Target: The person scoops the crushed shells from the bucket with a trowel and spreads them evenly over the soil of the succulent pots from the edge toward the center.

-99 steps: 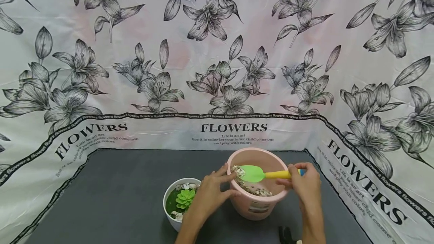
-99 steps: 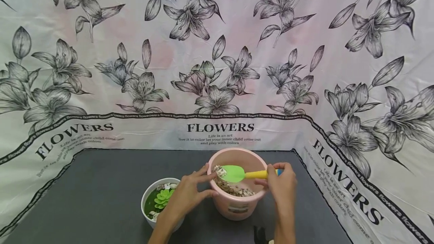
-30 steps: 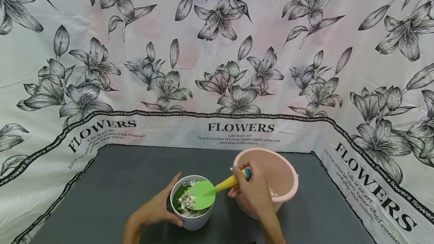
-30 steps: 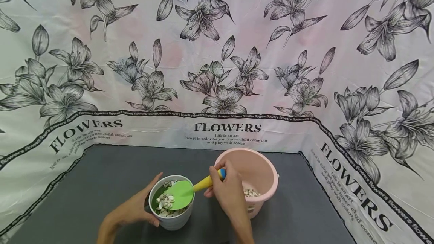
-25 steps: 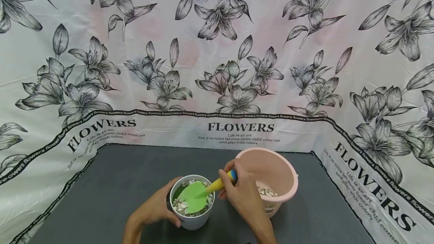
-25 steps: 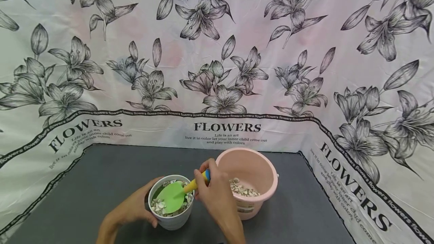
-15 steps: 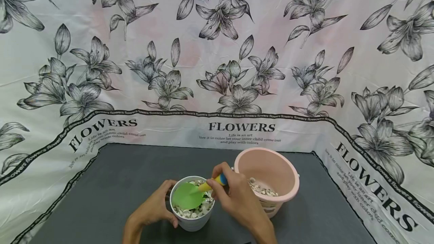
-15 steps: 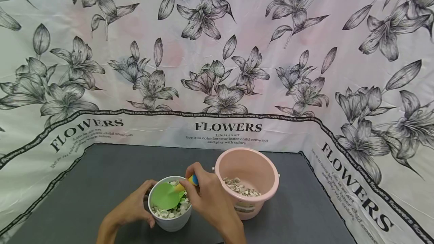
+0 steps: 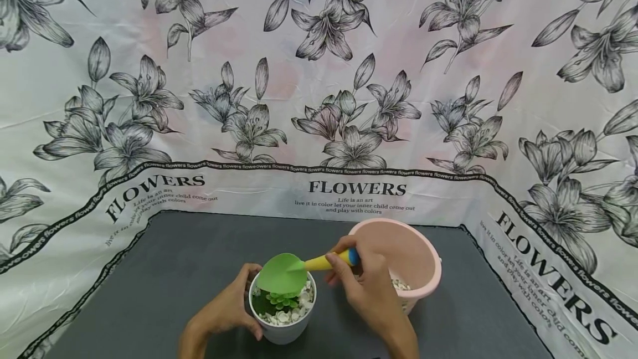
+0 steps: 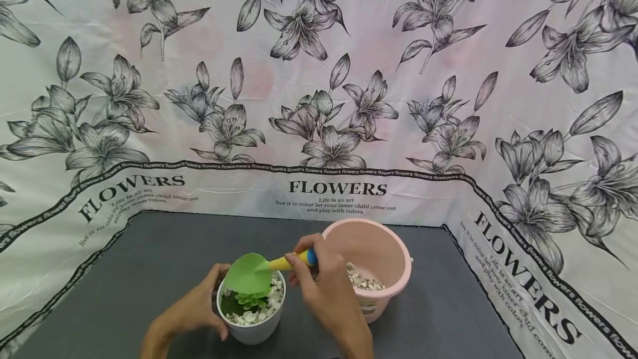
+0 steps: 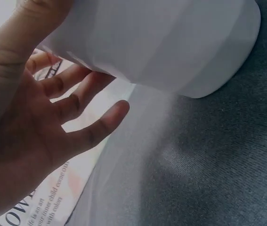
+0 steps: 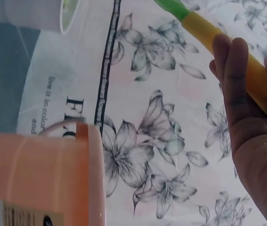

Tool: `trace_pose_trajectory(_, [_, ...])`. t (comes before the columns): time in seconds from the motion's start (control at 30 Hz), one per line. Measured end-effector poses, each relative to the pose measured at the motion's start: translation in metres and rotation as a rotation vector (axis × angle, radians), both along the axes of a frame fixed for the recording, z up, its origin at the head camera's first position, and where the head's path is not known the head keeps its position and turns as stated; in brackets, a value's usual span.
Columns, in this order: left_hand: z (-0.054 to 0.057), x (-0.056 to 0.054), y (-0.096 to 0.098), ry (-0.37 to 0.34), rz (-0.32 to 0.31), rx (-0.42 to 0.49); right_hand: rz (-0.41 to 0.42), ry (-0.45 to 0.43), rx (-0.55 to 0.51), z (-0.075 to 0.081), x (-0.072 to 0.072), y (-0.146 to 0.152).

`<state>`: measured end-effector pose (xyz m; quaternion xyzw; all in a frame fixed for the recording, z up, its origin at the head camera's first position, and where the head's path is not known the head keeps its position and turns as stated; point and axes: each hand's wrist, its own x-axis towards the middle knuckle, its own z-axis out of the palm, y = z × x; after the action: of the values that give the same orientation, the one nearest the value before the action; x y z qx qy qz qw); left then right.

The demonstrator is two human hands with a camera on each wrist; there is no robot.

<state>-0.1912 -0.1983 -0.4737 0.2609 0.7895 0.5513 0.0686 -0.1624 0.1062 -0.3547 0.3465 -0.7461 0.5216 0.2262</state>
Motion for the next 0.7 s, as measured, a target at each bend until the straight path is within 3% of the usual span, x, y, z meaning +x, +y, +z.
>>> trace_pose_trajectory(0.1, [0.001,0.002,0.002,-0.003,-0.013,0.009,-0.049,0.013,-0.06,0.003,-0.002,0.009])
trace_pose_trajectory(0.23, [0.004,0.003,0.002,-0.014,-0.038,-0.014,-0.193,0.015,-0.142,0.011,-0.003,0.028])
trace_pose_trajectory(0.3, [0.01,0.005,0.005,0.001,-0.008,-0.062,-0.302,0.041,-0.177,0.015,-0.005,0.041])
trace_pose_trajectory(0.4, [0.029,0.008,0.016,0.018,0.099,-0.15,-0.492,0.089,-0.191,0.019,-0.01,0.061])
trace_pose_trajectory(0.5, [0.054,0.01,0.042,0.056,0.229,-0.206,-0.7,0.073,-0.087,0.018,-0.016,0.081])
trace_pose_trajectory(0.57, [0.069,0.01,0.066,0.111,0.288,-0.216,-0.806,0.044,0.035,0.015,-0.023,0.091])
trace_pose_trajectory(0.63, [0.08,0.01,0.092,0.189,0.317,-0.233,-0.87,-0.001,0.173,0.008,-0.031,0.098])
trace_pose_trajectory(0.7, [0.086,0.009,0.117,0.265,0.3,-0.257,-0.879,-0.034,0.28,-0.002,-0.041,0.101])
